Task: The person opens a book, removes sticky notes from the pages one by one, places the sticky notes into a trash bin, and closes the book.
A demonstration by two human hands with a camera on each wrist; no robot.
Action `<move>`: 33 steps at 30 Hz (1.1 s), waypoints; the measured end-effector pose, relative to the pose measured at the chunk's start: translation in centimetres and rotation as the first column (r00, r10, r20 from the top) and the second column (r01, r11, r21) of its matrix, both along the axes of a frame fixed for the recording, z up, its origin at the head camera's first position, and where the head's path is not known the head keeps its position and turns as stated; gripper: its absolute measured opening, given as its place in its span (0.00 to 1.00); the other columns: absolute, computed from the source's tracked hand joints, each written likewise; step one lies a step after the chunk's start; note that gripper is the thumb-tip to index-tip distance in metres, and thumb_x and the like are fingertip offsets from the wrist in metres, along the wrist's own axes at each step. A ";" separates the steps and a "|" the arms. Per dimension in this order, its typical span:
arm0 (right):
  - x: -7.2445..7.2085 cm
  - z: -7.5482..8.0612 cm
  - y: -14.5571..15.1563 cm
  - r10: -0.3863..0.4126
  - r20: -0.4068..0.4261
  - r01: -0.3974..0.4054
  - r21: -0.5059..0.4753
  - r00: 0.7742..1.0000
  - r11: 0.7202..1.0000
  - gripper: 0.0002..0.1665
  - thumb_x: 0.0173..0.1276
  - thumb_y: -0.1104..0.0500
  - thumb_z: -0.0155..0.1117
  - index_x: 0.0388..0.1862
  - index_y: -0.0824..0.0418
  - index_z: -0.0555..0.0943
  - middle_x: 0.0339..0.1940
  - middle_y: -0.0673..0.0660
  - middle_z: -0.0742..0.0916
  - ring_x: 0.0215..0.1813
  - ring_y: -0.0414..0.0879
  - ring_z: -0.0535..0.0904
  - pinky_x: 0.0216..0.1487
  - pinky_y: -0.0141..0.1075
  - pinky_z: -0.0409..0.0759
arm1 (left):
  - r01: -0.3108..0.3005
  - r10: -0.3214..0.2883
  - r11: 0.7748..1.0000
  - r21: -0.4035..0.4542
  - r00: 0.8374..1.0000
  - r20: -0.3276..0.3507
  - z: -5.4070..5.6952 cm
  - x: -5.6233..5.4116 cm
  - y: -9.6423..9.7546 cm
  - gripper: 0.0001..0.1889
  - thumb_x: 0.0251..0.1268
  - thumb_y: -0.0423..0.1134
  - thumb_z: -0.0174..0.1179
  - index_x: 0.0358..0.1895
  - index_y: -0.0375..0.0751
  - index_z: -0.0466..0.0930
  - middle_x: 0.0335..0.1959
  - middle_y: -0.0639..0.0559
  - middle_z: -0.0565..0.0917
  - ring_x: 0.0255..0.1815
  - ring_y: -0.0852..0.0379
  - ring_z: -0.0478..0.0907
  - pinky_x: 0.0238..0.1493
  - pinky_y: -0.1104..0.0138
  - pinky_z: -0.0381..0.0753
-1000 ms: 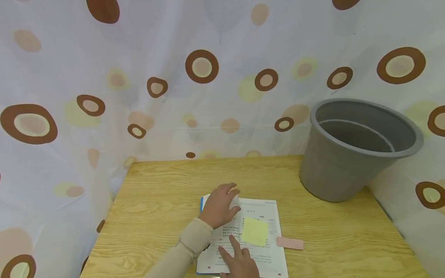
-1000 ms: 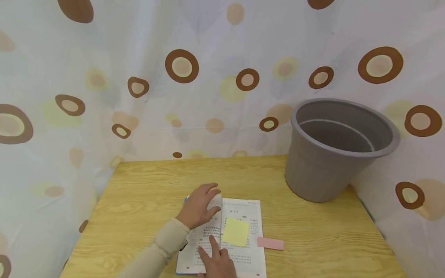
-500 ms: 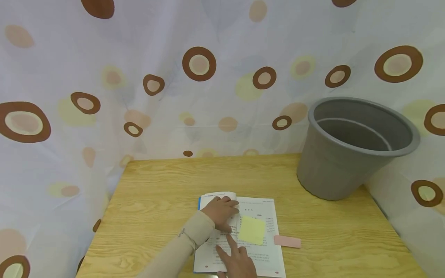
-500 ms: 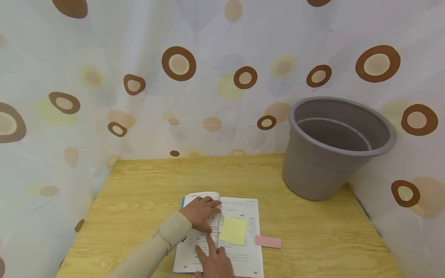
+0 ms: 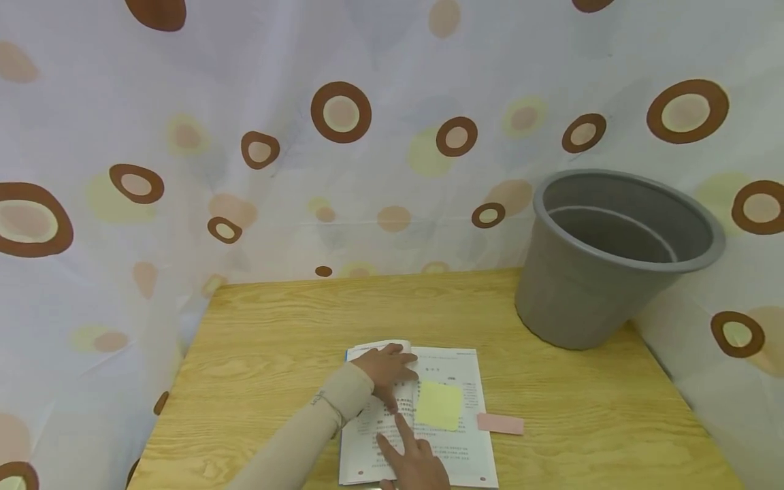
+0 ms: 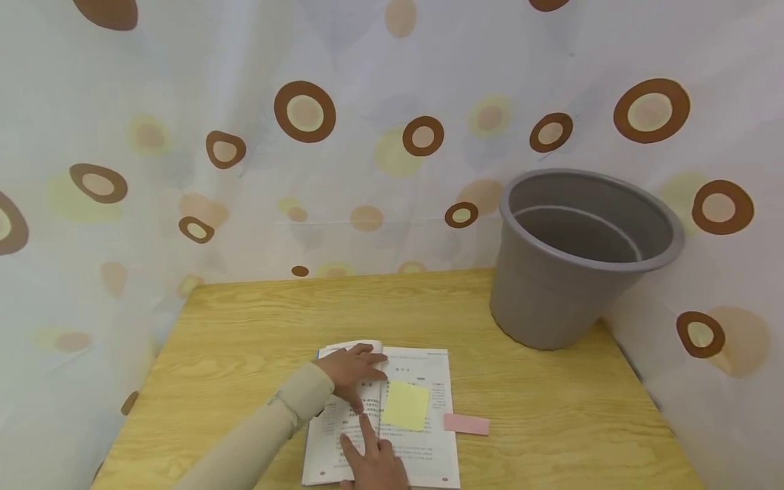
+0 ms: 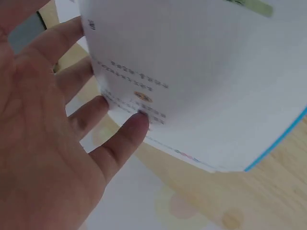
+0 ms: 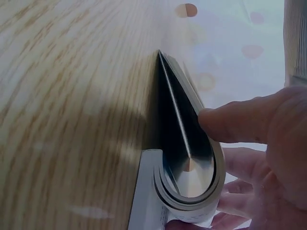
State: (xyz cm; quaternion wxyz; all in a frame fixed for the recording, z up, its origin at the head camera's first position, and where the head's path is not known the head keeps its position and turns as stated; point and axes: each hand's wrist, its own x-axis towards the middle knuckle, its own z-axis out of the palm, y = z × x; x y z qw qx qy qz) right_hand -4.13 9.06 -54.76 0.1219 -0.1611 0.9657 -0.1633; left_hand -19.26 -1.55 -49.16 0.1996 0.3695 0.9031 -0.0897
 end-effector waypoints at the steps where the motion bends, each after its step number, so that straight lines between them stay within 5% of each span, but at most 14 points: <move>1: 0.0 -0.1 0.0 0.004 -0.012 -0.004 0.008 1.000 1.000 0.36 0.62 0.38 0.65 0.68 0.46 0.75 0.75 0.60 0.67 0.45 0.57 0.81 0.30 0.42 0.85 | 0.001 -0.001 1.000 0.005 1.000 0.004 -0.1 0.0 -0.1 0.40 0.46 0.63 0.71 0.69 0.68 0.71 0.79 0.64 0.61 0.82 0.53 0.53 0.75 0.52 0.70; 5: 0.1 -0.2 0.4 0.017 -0.022 -0.017 -0.008 1.000 1.000 0.35 0.63 0.37 0.64 0.67 0.48 0.76 0.76 0.61 0.67 0.46 0.59 0.82 0.30 0.43 0.86 | 0.011 -0.011 1.000 0.016 1.000 -0.016 -0.6 -0.3 -0.2 0.41 0.43 0.63 0.71 0.69 0.69 0.71 0.78 0.64 0.61 0.82 0.54 0.54 0.75 0.53 0.71; 11: 0.4 -0.3 2.1 0.091 0.095 -0.071 -0.196 0.991 0.978 0.37 0.67 0.35 0.58 0.64 0.58 0.78 0.74 0.67 0.68 0.53 0.68 0.81 0.41 0.54 0.88 | -0.018 0.019 0.999 0.029 0.999 -0.029 -1.6 -0.2 -0.1 0.42 0.40 0.63 0.72 0.67 0.71 0.72 0.78 0.66 0.62 0.81 0.55 0.55 0.75 0.51 0.70; 14: 0.2 0.6 3.2 0.019 0.204 0.042 -0.291 0.979 0.956 0.33 0.68 0.40 0.61 0.62 0.61 0.78 0.71 0.65 0.74 0.60 0.68 0.79 0.54 0.60 0.83 | -0.025 0.028 0.998 0.061 0.999 -0.036 -1.6 0.1 -0.4 0.41 0.41 0.62 0.73 0.67 0.71 0.73 0.77 0.66 0.63 0.81 0.54 0.55 0.73 0.51 0.72; 18: -0.3 2.2 4.8 -0.208 0.237 0.277 -0.313 0.949 0.909 0.26 0.66 0.46 0.66 0.59 0.57 0.81 0.59 0.57 0.84 0.55 0.57 0.83 0.54 0.56 0.83 | -0.030 0.035 0.996 0.083 0.998 -0.058 -1.4 0.5 -0.9 0.43 0.42 0.62 0.74 0.69 0.68 0.71 0.78 0.66 0.63 0.81 0.55 0.55 0.74 0.54 0.71; 24: -1.0 3.4 6.6 -0.401 0.161 0.432 -0.288 0.902 0.855 0.21 0.66 0.51 0.68 0.56 0.55 0.82 0.52 0.52 0.87 0.47 0.46 0.83 0.46 0.46 0.84 | -0.033 0.037 0.998 0.045 0.996 -0.080 -1.9 0.6 -1.2 0.47 0.44 0.65 0.72 0.73 0.67 0.64 0.79 0.68 0.58 0.82 0.58 0.52 0.80 0.57 0.62; 33: -1.6 3.2 6.3 -0.367 -0.048 0.341 -0.269 0.929 0.901 0.17 0.64 0.54 0.70 0.50 0.58 0.84 0.54 0.56 0.86 0.57 0.56 0.80 0.60 0.53 0.81 | -0.010 0.016 0.999 0.035 0.986 -0.164 -2.9 0.7 -1.5 0.47 0.43 0.69 0.69 0.73 0.71 0.64 0.80 0.67 0.58 0.82 0.55 0.52 0.83 0.53 0.54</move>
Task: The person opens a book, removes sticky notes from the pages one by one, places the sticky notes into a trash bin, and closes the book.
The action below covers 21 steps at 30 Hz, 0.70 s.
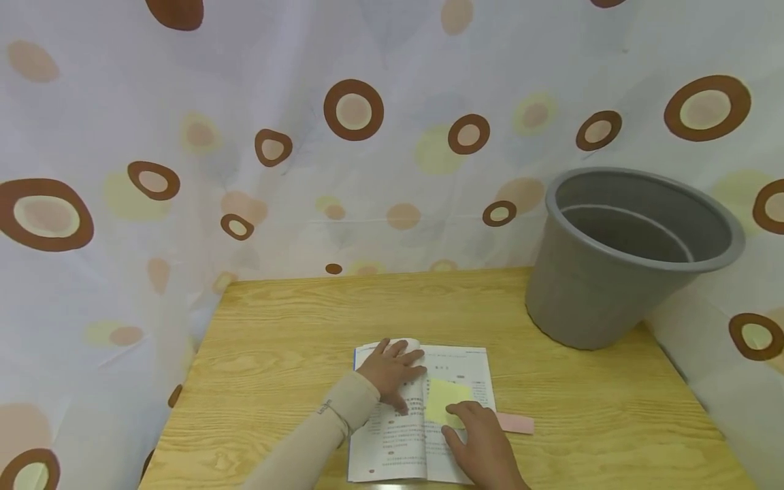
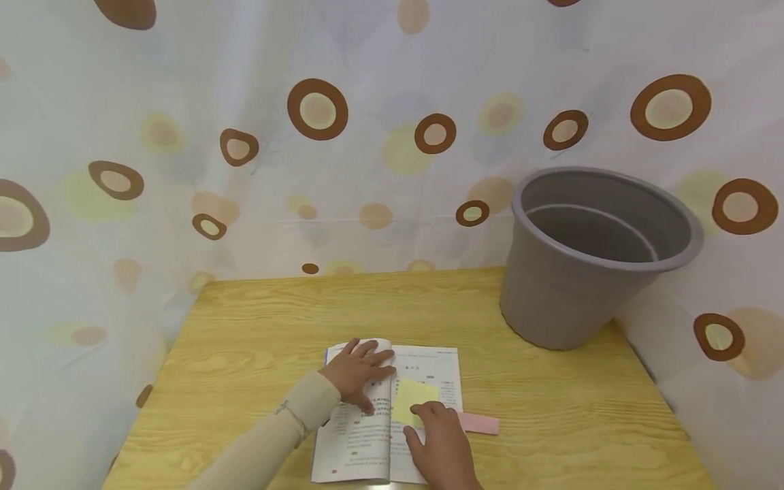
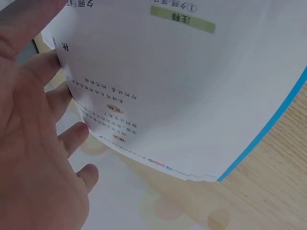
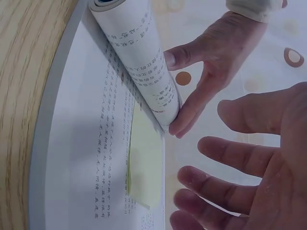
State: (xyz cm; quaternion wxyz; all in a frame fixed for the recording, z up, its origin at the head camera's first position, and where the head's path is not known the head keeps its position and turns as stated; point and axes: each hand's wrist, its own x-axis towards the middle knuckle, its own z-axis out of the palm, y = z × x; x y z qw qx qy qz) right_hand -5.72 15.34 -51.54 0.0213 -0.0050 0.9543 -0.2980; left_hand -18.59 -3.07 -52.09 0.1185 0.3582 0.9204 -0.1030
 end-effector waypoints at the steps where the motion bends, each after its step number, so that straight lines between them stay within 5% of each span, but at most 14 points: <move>1: 0.0 0.0 0.0 0.002 -0.009 -0.002 0.010 1.000 1.000 0.17 0.63 0.55 0.70 0.50 0.58 0.84 0.54 0.56 0.85 0.58 0.56 0.79 0.60 0.54 0.80 | -0.002 0.002 1.000 0.009 1.000 -0.002 -0.1 0.0 0.0 0.47 0.42 0.69 0.69 0.72 0.71 0.65 0.79 0.68 0.58 0.82 0.54 0.52 0.83 0.53 0.54; 7: -0.6 -0.5 0.5 0.008 -0.068 0.000 0.108 0.998 0.994 0.20 0.62 0.54 0.71 0.51 0.58 0.84 0.56 0.60 0.84 0.62 0.60 0.75 0.62 0.58 0.77 | -0.021 0.020 0.998 0.051 1.000 0.018 -0.7 0.0 -0.4 0.47 0.42 0.68 0.70 0.72 0.72 0.64 0.80 0.68 0.57 0.82 0.54 0.52 0.80 0.53 0.62; 14: -1.6 -1.2 1.7 0.061 -0.137 -0.031 0.213 0.989 0.977 0.23 0.58 0.53 0.74 0.52 0.60 0.84 0.58 0.63 0.82 0.64 0.65 0.72 0.51 0.61 0.79 | -0.060 0.054 0.995 0.075 0.996 0.076 -1.0 0.2 -0.7 0.47 0.44 0.66 0.71 0.74 0.70 0.63 0.81 0.67 0.55 0.83 0.54 0.50 0.79 0.51 0.63; 21: -3.0 -1.4 2.6 0.068 -0.122 -0.038 0.234 0.990 0.971 0.26 0.58 0.52 0.74 0.54 0.61 0.83 0.59 0.65 0.81 0.67 0.67 0.70 0.53 0.66 0.77 | -0.058 0.052 0.996 0.067 0.995 0.084 -0.6 0.2 -0.3 0.47 0.46 0.66 0.70 0.74 0.70 0.62 0.81 0.68 0.53 0.84 0.54 0.48 0.78 0.52 0.65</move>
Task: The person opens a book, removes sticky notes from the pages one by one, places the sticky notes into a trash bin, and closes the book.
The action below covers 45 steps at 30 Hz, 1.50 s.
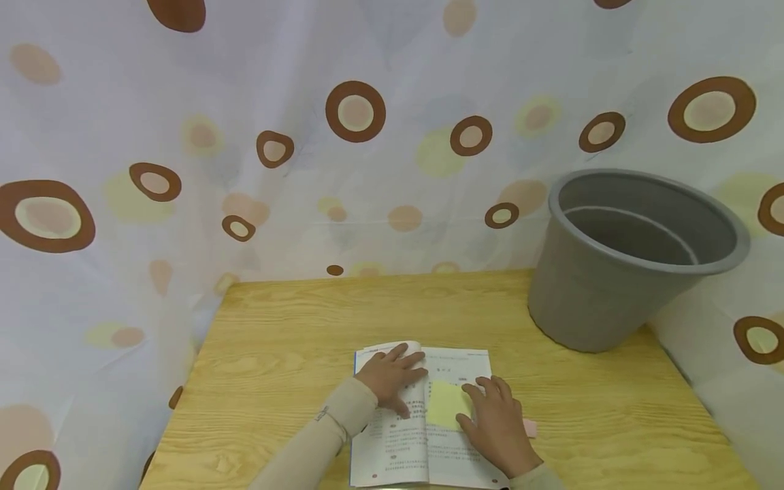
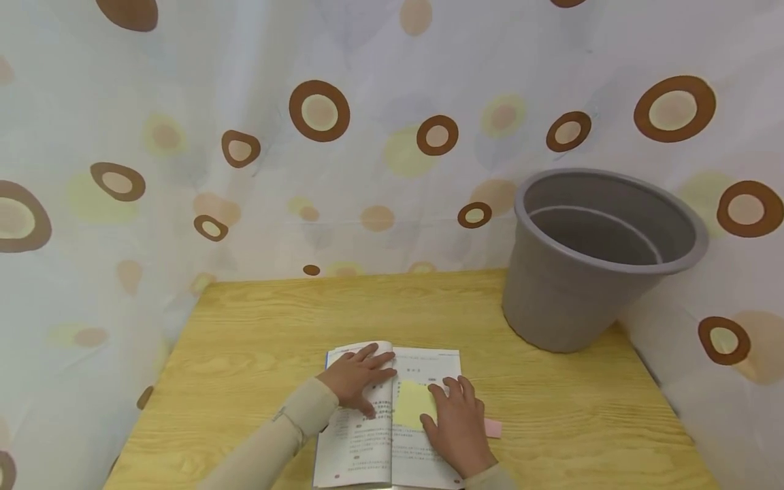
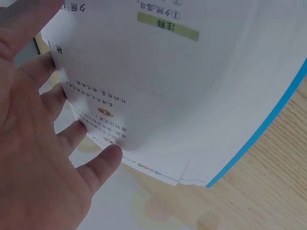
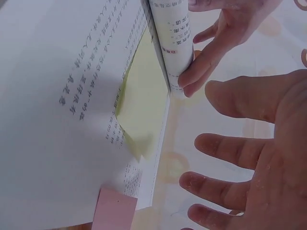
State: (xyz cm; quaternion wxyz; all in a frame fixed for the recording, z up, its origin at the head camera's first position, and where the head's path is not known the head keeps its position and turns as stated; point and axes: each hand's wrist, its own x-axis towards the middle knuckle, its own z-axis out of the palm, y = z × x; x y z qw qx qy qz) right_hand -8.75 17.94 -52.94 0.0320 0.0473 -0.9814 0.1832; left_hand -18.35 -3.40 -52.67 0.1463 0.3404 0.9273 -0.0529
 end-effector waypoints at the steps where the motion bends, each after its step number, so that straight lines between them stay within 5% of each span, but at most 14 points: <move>1: -0.2 0.0 0.0 -0.004 0.015 0.003 0.004 1.000 1.000 0.27 0.58 0.51 0.74 0.55 0.60 0.82 0.60 0.65 0.81 0.68 0.67 0.69 0.54 0.66 0.77 | -0.002 0.002 1.000 -0.003 1.000 0.003 0.1 0.0 0.0 0.47 0.46 0.66 0.70 0.74 0.70 0.62 0.81 0.68 0.53 0.84 0.55 0.48 0.78 0.52 0.65; 7: -1.0 -0.2 -0.3 0.001 0.087 -0.001 -0.003 0.996 1.000 0.27 0.61 0.51 0.71 0.58 0.60 0.81 0.62 0.64 0.80 0.71 0.66 0.66 0.60 0.67 0.73 | -0.016 0.016 1.000 0.003 1.000 0.023 0.5 0.0 -0.1 0.46 0.47 0.65 0.70 0.74 0.70 0.61 0.81 0.68 0.53 0.84 0.55 0.48 0.75 0.54 0.69; 19: -2.3 -1.4 -0.6 0.016 0.214 -0.033 0.080 0.977 0.996 0.44 0.54 0.48 0.77 0.65 0.67 0.74 0.59 0.67 0.79 0.64 0.66 0.71 0.55 0.66 0.73 | -0.036 0.033 0.999 0.036 0.997 0.072 0.6 0.1 -0.2 0.47 0.49 0.64 0.69 0.75 0.69 0.60 0.82 0.68 0.51 0.84 0.55 0.46 0.77 0.54 0.66; 26: -2.8 -1.9 -0.7 0.007 0.237 -0.024 0.068 0.972 0.997 0.45 0.51 0.50 0.78 0.65 0.67 0.74 0.58 0.66 0.78 0.63 0.65 0.70 0.56 0.67 0.71 | -0.048 0.044 0.998 0.044 0.996 0.078 0.6 0.2 -0.3 0.47 0.48 0.64 0.70 0.75 0.70 0.60 0.81 0.68 0.51 0.84 0.56 0.45 0.78 0.54 0.65; 39: -2.5 -1.9 -0.7 0.002 0.182 -0.014 0.068 0.983 0.998 0.38 0.54 0.51 0.77 0.63 0.63 0.77 0.54 0.64 0.80 0.60 0.64 0.73 0.54 0.66 0.73 | -0.058 0.054 0.997 0.049 0.996 0.076 0.4 0.3 -0.3 0.46 0.48 0.64 0.70 0.75 0.70 0.61 0.81 0.68 0.51 0.84 0.56 0.46 0.78 0.55 0.66; 45: -2.6 -2.0 -0.4 -0.025 0.129 0.017 0.062 0.991 0.998 0.27 0.62 0.55 0.70 0.60 0.60 0.80 0.52 0.62 0.84 0.60 0.63 0.75 0.53 0.66 0.76 | -0.054 0.051 0.998 0.044 0.996 0.069 0.4 0.2 -0.3 0.46 0.49 0.64 0.69 0.75 0.69 0.60 0.82 0.68 0.51 0.84 0.55 0.46 0.77 0.54 0.66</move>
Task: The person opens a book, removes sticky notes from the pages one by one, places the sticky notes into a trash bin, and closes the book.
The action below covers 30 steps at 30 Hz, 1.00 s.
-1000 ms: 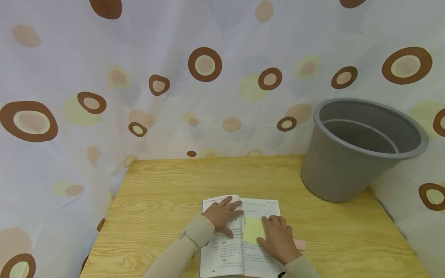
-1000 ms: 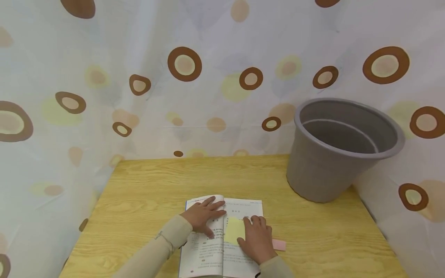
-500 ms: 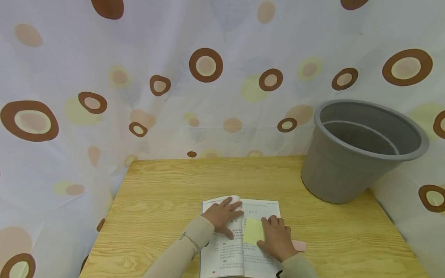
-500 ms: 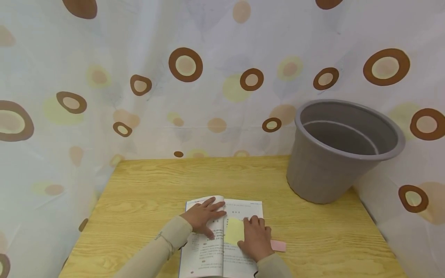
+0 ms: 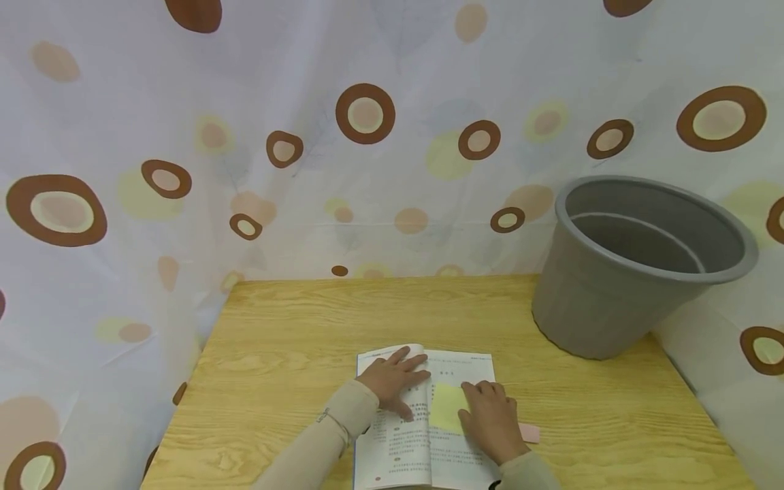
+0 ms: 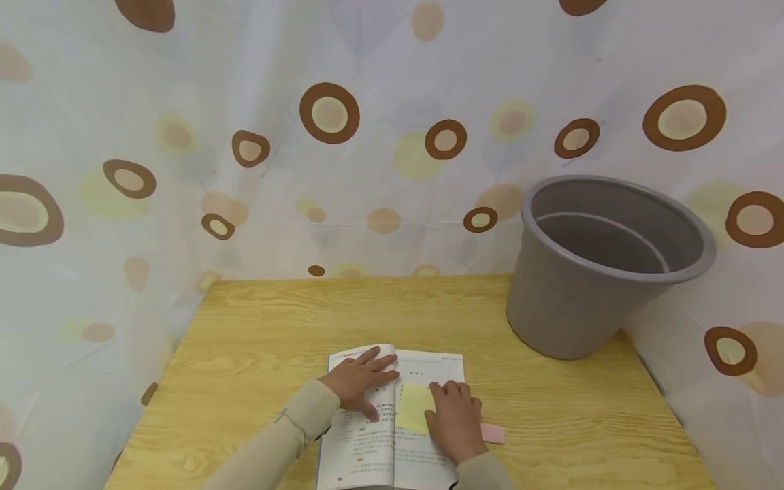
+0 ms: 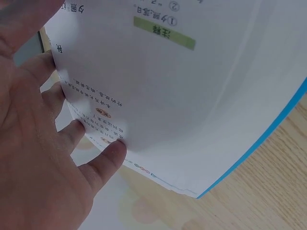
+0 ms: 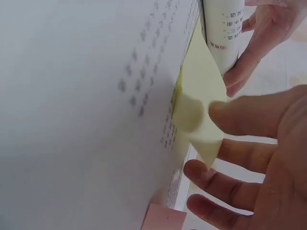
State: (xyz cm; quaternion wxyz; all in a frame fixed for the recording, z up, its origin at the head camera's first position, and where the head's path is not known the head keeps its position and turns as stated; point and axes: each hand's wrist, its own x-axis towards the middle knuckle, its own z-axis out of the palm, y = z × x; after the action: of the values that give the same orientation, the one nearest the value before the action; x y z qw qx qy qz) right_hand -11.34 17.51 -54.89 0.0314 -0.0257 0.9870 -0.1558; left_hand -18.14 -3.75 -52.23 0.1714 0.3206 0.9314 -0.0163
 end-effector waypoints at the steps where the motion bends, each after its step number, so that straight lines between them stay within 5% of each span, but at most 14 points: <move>1: 0.0 0.0 0.1 -0.005 -0.016 0.005 0.000 1.000 1.000 0.25 0.64 0.55 0.68 0.59 0.59 0.81 0.51 0.61 0.85 0.59 0.63 0.76 0.52 0.65 0.77 | 0.003 -0.003 1.000 -0.002 1.000 -0.002 0.0 0.0 0.0 0.46 0.49 0.64 0.69 0.75 0.69 0.60 0.82 0.68 0.51 0.84 0.55 0.46 0.77 0.54 0.66; 8: 0.2 0.5 0.3 -0.016 -0.127 0.014 -0.018 0.992 1.000 0.17 0.63 0.59 0.68 0.52 0.56 0.86 0.44 0.59 0.88 0.51 0.60 0.81 0.43 0.58 0.82 | 0.012 -0.012 1.000 -0.007 1.000 -0.005 0.2 0.0 0.0 0.47 0.49 0.65 0.69 0.75 0.68 0.60 0.81 0.68 0.51 0.84 0.55 0.47 0.77 0.55 0.67; 19: 0.3 0.8 0.5 -0.035 -0.206 0.013 -0.103 0.978 0.995 0.11 0.63 0.65 0.67 0.44 0.56 0.89 0.39 0.56 0.89 0.44 0.55 0.83 0.43 0.52 0.83 | 0.014 -0.014 1.000 0.016 1.000 0.004 -0.1 -0.1 -0.1 0.46 0.51 0.65 0.68 0.76 0.67 0.60 0.82 0.66 0.51 0.84 0.54 0.46 0.76 0.54 0.68; 30: 0.4 1.5 0.7 -0.062 -0.154 0.040 -0.142 0.986 0.989 0.09 0.63 0.66 0.66 0.38 0.57 0.89 0.35 0.53 0.89 0.40 0.49 0.81 0.43 0.46 0.84 | -0.005 0.005 1.000 0.009 1.000 0.014 0.3 0.1 0.3 0.46 0.50 0.63 0.69 0.75 0.67 0.61 0.82 0.66 0.52 0.84 0.53 0.47 0.76 0.56 0.68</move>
State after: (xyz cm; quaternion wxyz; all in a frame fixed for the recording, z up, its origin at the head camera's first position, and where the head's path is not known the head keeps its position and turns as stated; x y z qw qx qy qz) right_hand -10.92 18.26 -53.36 -0.0529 -0.0148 0.9735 -0.2221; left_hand -18.02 -3.47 -51.95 0.1768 0.3193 0.9310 -0.0094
